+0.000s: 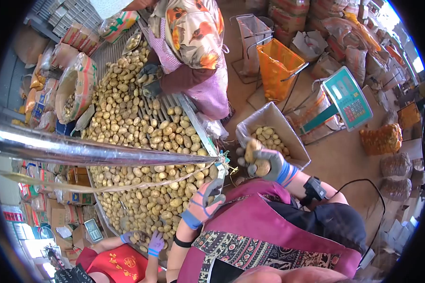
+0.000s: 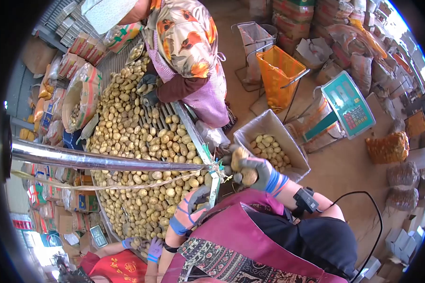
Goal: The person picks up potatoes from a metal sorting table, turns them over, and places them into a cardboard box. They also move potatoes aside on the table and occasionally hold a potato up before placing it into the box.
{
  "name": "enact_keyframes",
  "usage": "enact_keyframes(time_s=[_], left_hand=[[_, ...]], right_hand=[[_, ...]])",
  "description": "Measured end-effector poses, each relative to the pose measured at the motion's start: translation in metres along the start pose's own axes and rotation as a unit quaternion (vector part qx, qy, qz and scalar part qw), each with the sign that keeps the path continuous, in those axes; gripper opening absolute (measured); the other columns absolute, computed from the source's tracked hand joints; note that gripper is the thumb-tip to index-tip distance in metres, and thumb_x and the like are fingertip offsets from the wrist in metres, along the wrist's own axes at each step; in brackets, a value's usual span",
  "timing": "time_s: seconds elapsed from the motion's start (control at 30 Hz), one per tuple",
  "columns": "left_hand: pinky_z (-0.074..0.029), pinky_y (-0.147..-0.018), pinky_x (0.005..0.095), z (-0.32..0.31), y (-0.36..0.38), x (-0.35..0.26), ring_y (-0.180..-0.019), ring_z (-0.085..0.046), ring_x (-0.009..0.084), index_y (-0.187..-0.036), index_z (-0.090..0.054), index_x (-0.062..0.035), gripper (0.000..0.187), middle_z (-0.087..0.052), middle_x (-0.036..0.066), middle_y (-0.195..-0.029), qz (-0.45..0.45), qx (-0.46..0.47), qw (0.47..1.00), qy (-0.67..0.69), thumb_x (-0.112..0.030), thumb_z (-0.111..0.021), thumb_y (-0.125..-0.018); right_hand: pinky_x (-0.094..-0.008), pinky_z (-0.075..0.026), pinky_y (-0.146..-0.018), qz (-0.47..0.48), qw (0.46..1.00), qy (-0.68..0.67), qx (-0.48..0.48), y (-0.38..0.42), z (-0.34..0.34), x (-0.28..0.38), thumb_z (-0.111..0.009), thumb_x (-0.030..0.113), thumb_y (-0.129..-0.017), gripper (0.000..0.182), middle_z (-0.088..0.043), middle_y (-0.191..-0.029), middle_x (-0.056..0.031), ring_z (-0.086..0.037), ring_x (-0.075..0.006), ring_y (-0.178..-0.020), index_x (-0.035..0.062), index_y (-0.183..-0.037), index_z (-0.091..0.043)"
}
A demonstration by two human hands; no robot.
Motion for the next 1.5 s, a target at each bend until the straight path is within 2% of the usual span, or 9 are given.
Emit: enact_keyframes(time_s=[0.27,0.53,1.1,1.13,1.17,1.2,1.23,1.3,1.5], left_hand=[[-0.049,-0.093,0.0336,-0.016,0.028,0.045,-0.106,-0.061,0.024,-0.133,-0.047,-0.0015,0.056,-0.057,0.013,-0.119,0.073,0.038,0.992,0.092,-0.01,-0.068,-0.082],[-0.048,-0.097,0.0343,-0.019,0.037,0.055,-0.115,-0.056,0.0248,-0.136,-0.045,-0.004,0.057,-0.052,0.015,-0.127,0.114,0.054,0.991,0.037,-0.01,-0.069,-0.084],[-0.046,-0.097,0.033,-0.012,0.052,0.043,-0.112,-0.057,0.0209,-0.133,-0.048,-0.0036,0.052,-0.059,0.013,-0.12,0.099,-0.007,0.992,0.074,-0.007,-0.065,-0.084],[-0.045,-0.097,0.0333,-0.011,0.055,0.038,-0.112,-0.057,0.0212,-0.133,-0.049,-0.0043,0.052,-0.059,0.013,-0.119,0.118,-0.018,0.99,0.074,-0.008,-0.066,-0.084],[-0.045,-0.097,0.0347,-0.013,0.06,0.042,-0.112,-0.057,0.0241,-0.131,-0.051,-0.0054,0.048,-0.059,0.014,-0.119,0.096,-0.044,0.992,0.073,-0.016,-0.066,-0.086],[-0.045,-0.097,0.0347,-0.01,0.062,0.045,-0.112,-0.057,0.0241,-0.131,-0.051,-0.0054,0.048,-0.059,0.014,-0.119,0.102,-0.072,0.988,0.088,-0.016,-0.066,-0.086],[-0.045,-0.097,0.0346,-0.003,0.064,0.046,-0.113,-0.058,0.0239,-0.133,-0.049,-0.0051,0.052,-0.059,0.014,-0.122,0.113,-0.08,0.99,0.037,-0.02,-0.068,-0.086],[-0.046,-0.096,0.0355,0.003,0.081,0.069,-0.113,-0.058,0.0266,-0.134,-0.049,-0.0052,0.057,-0.058,0.015,-0.124,0.135,-0.139,0.98,-0.035,-0.028,-0.069,-0.085],[-0.041,-0.103,0.0405,-0.014,0.099,0.136,-0.124,-0.049,0.0355,-0.134,-0.046,-0.007,0.061,-0.05,0.019,-0.134,0.291,-0.204,0.922,-0.151,-0.04,-0.064,-0.086]], right_hand=[[-0.0329,-0.058,-0.068,0.03,0.987,-0.118,-0.105,-0.01,0.057,0.024,-0.065,0.033,-0.09,0.039,-0.062,-0.113,-0.0138,-0.065,-0.0305,-0.093,0.0081,-0.119,-0.055],[-0.0423,-0.053,-0.09,0.078,0.992,-0.091,-0.023,-0.017,0.03,0.045,-0.063,0.035,-0.09,0.049,-0.05,-0.136,-0.0151,-0.048,-0.034,-0.126,0.0116,-0.131,-0.05],[-0.0365,-0.056,-0.074,0.324,0.924,-0.057,-0.196,-0.132,0.141,0.223,-0.071,0.011,-0.08,0.024,-0.061,-0.089,-0.0093,-0.062,-0.0275,-0.084,0.0066,-0.101,-0.059],[-0.0347,-0.055,-0.074,0.41,0.82,0.376,-0.136,-0.115,0.132,0.2,-0.071,0.007,-0.078,0.023,-0.061,-0.088,-0.0078,-0.062,-0.0263,-0.083,0.0067,-0.098,-0.06],[-0.033,-0.054,-0.074,0.414,0.544,0.729,-0.035,-0.096,0.113,0.161,-0.071,0.003,-0.075,0.022,-0.061,-0.087,-0.0064,-0.062,-0.0251,-0.081,0.0068,-0.095,-0.061],[-0.0305,-0.052,-0.075,0.361,0.472,0.801,0.075,-0.076,0.061,0.125,-0.071,-0.003,-0.069,0.025,-0.062,-0.085,-0.0056,-0.063,-0.0223,-0.08,0.0063,-0.091,-0.063],[-0.0306,-0.052,-0.076,0.313,0.469,0.824,0.058,-0.067,0.07,0.092,-0.074,-0.002,-0.068,0.03,-0.065,-0.089,-0.0084,-0.064,-0.0211,-0.081,0.0054,-0.095,-0.065],[-0.031,-0.053,-0.078,-0.024,0.815,0.577,0.044,-0.07,0.138,0.031,-0.074,0.005,-0.075,0.028,-0.067,-0.096,-0.0111,-0.065,-0.0208,-0.088,0.0044,-0.102,-0.065],[-0.0275,-0.05,-0.081,-0.284,0.846,0.449,-0.042,-0.077,0.071,-0.079,-0.062,0.023,-0.092,0.028,-0.067,-0.099,-0.009,-0.063,-0.0177,-0.09,-0.0001,-0.109,-0.064]])
Point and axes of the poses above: each hand's wrist, its own y-axis away from the middle knuckle, its own z-axis out of the back of the hand, x = y × z, the point moved 3 cm from there along -y, towards the middle knuckle
